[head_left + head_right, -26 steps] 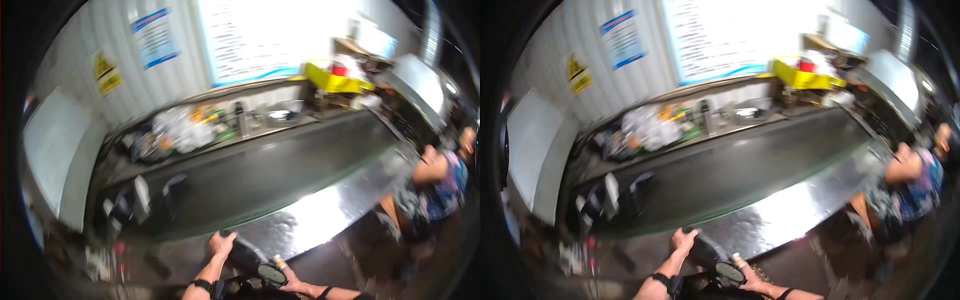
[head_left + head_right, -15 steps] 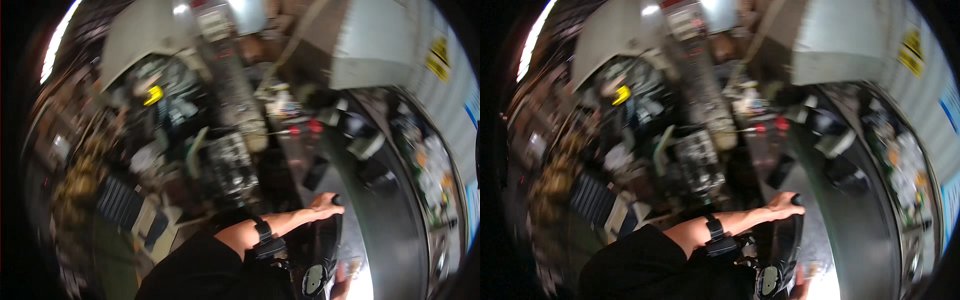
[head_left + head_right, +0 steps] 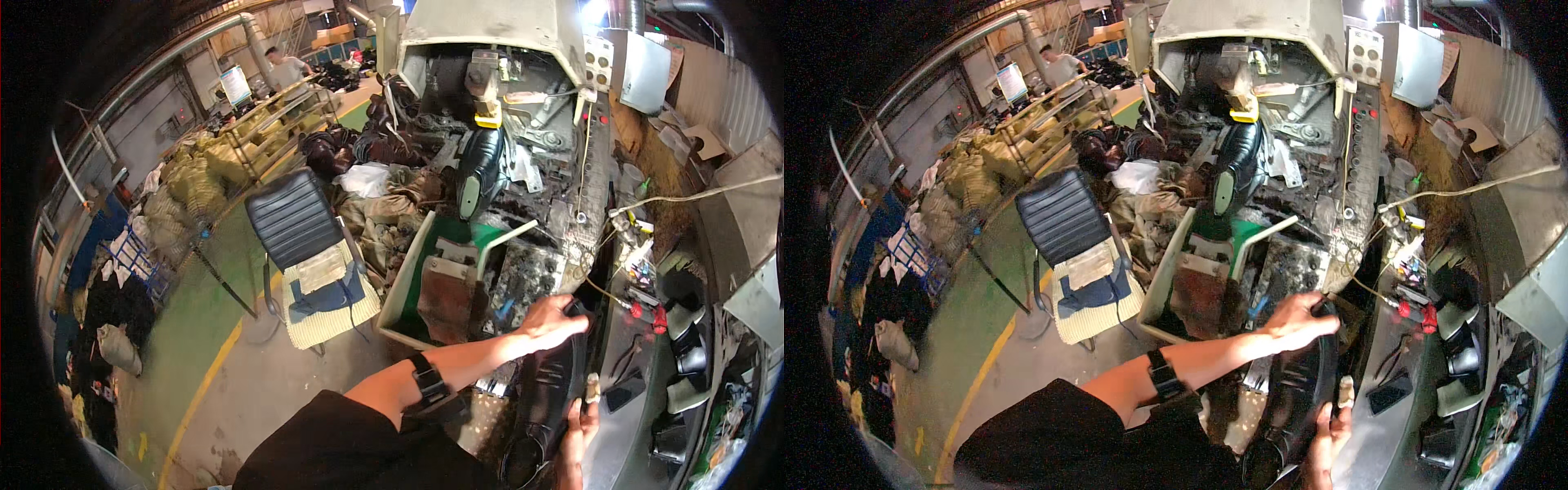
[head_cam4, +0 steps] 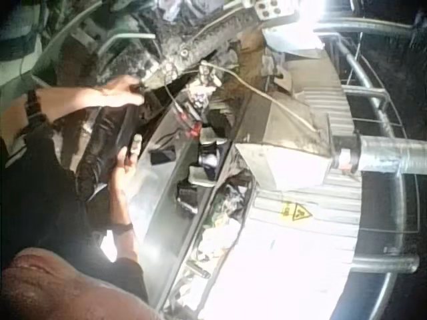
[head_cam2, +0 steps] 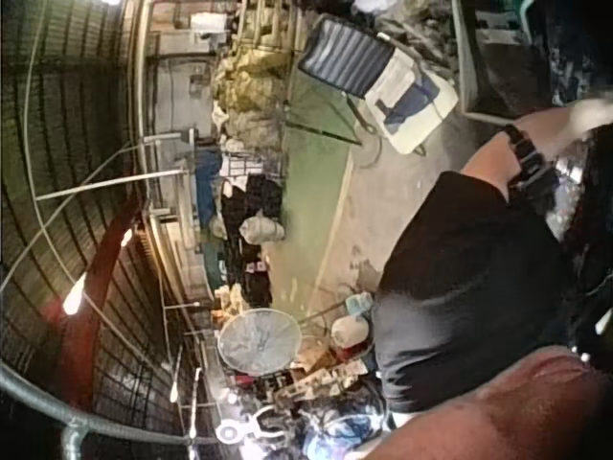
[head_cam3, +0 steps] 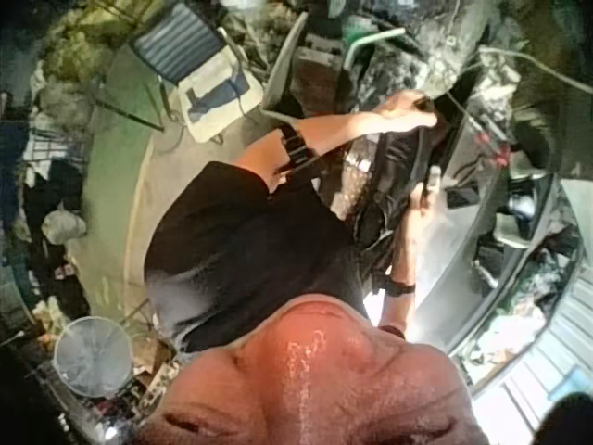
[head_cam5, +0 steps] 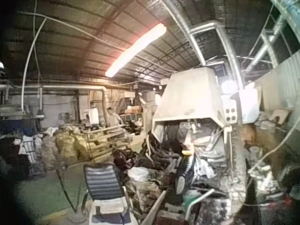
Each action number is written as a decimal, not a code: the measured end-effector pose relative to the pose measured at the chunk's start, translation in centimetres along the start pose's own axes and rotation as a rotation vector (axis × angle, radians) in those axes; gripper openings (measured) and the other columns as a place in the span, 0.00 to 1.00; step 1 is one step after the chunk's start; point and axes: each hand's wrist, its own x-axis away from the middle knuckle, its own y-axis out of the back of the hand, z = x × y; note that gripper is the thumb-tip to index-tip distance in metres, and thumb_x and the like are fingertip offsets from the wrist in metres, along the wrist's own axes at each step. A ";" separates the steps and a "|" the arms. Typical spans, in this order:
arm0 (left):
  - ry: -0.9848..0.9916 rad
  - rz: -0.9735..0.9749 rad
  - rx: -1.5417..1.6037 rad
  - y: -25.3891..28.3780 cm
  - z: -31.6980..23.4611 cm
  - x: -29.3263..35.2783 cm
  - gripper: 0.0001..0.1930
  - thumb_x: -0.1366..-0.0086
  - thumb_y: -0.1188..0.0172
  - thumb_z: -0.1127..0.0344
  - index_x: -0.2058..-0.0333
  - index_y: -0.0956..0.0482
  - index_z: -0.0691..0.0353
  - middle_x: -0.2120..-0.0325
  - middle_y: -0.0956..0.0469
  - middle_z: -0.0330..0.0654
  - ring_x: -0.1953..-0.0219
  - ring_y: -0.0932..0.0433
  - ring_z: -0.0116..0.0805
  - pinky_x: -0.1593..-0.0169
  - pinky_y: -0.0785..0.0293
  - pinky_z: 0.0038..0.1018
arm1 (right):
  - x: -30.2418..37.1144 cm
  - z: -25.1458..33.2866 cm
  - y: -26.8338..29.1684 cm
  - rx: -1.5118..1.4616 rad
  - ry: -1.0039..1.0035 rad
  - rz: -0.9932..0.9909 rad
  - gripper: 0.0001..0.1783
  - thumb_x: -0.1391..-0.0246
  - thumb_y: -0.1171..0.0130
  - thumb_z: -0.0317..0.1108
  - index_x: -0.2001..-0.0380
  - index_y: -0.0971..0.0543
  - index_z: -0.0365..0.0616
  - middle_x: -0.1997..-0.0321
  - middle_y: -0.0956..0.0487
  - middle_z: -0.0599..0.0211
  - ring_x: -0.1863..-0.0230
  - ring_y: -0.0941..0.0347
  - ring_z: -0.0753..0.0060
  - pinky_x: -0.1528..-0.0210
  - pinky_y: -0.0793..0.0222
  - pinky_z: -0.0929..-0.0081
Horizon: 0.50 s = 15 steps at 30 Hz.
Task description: Operating a shoe-lasting machine to shape and attach shoe uppers to the last.
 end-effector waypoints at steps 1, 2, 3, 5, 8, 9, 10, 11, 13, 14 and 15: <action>0.023 -0.055 0.062 1.8 0.2 -1.1 0.20 0.48 0.36 0.53 0.59 0.17 0.60 0.65 0.17 0.49 0.60 0.19 0.42 0.53 0.26 0.33 | -1.6 -0.3 -1.2 0.022 -0.062 0.019 0.27 0.35 0.47 0.28 0.34 0.36 0.42 0.44 0.25 0.67 0.50 0.28 0.77 0.44 0.34 0.76; 0.060 -0.096 0.128 4.1 0.1 -2.1 0.21 0.46 0.38 0.54 0.58 0.17 0.60 0.63 0.17 0.50 0.57 0.19 0.43 0.51 0.27 0.32 | -2.8 0.8 -4.3 0.010 -0.006 0.072 0.29 0.36 0.46 0.28 0.33 0.36 0.41 0.40 0.28 0.71 0.50 0.31 0.80 0.45 0.36 0.79; 0.106 -0.120 0.095 6.8 -0.4 -3.0 0.19 0.43 0.39 0.53 0.58 0.17 0.60 0.63 0.17 0.48 0.58 0.20 0.40 0.52 0.27 0.32 | -4.3 2.1 -7.7 0.003 0.046 0.116 0.30 0.37 0.44 0.29 0.33 0.36 0.40 0.37 0.30 0.75 0.50 0.33 0.84 0.46 0.37 0.82; 0.079 -0.194 0.146 11.4 1.1 -5.7 0.22 0.38 0.44 0.48 0.60 0.18 0.62 0.66 0.17 0.49 0.60 0.20 0.41 0.54 0.27 0.34 | -7.3 -0.6 -10.5 0.026 -0.002 0.129 0.20 0.38 0.42 0.28 0.43 0.26 0.39 0.52 0.22 0.77 0.60 0.32 0.86 0.51 0.36 0.84; 0.121 -0.270 0.268 18.4 3.3 -10.8 0.27 0.35 0.47 0.42 0.62 0.20 0.65 0.69 0.19 0.52 0.61 0.20 0.42 0.53 0.28 0.35 | -10.9 0.2 -17.1 -0.068 0.029 0.121 0.15 0.39 0.42 0.25 0.49 0.23 0.38 0.53 0.20 0.73 0.56 0.28 0.82 0.49 0.34 0.82; 0.055 -0.390 0.183 20.4 2.4 -11.4 0.24 0.38 0.39 0.47 0.58 0.25 0.66 0.63 0.21 0.52 0.56 0.23 0.43 0.52 0.30 0.37 | -13.0 -3.1 -16.1 -0.082 0.031 0.114 0.16 0.39 0.43 0.25 0.47 0.24 0.38 0.49 0.21 0.71 0.52 0.27 0.80 0.47 0.34 0.80; -0.357 -0.755 -0.169 22.6 4.9 -13.1 0.33 0.45 0.31 0.53 0.46 0.32 0.68 0.51 0.26 0.58 0.49 0.27 0.50 0.47 0.31 0.40 | -15.2 -7.2 -13.7 -0.107 0.035 0.139 0.18 0.38 0.44 0.25 0.45 0.25 0.38 0.46 0.22 0.68 0.49 0.27 0.77 0.44 0.34 0.78; -0.330 -0.834 -0.348 24.1 5.8 -14.2 0.39 0.47 0.30 0.54 0.43 0.37 0.69 0.47 0.30 0.61 0.45 0.30 0.54 0.43 0.34 0.41 | -18.0 -9.4 -10.0 -0.867 -0.473 0.173 0.21 0.37 0.48 0.27 0.41 0.29 0.40 0.42 0.24 0.64 0.45 0.28 0.71 0.40 0.34 0.72; -0.188 -0.772 -0.504 26.0 8.0 -15.9 0.48 0.50 0.29 0.54 0.37 0.45 0.71 0.40 0.38 0.65 0.38 0.37 0.61 0.35 0.40 0.42 | -18.9 -11.8 -10.7 -0.835 -0.508 0.274 0.21 0.37 0.48 0.28 0.41 0.29 0.39 0.42 0.24 0.64 0.45 0.27 0.71 0.41 0.33 0.72; -0.086 -0.633 -0.466 26.4 9.5 -16.4 0.51 0.50 0.29 0.54 0.34 0.48 0.71 0.37 0.41 0.67 0.35 0.41 0.62 0.32 0.44 0.42 | -17.4 -13.5 -9.4 -0.806 -0.522 0.336 0.21 0.37 0.48 0.28 0.40 0.29 0.39 0.42 0.24 0.64 0.45 0.27 0.71 0.41 0.33 0.72; -0.126 -0.608 -0.411 25.8 11.5 -17.6 0.52 0.51 0.29 0.54 0.34 0.49 0.70 0.36 0.42 0.67 0.34 0.42 0.62 0.31 0.44 0.42 | -19.3 -13.1 -12.6 -0.776 -0.525 0.392 0.22 0.37 0.48 0.29 0.40 0.29 0.39 0.43 0.24 0.64 0.45 0.27 0.71 0.41 0.33 0.72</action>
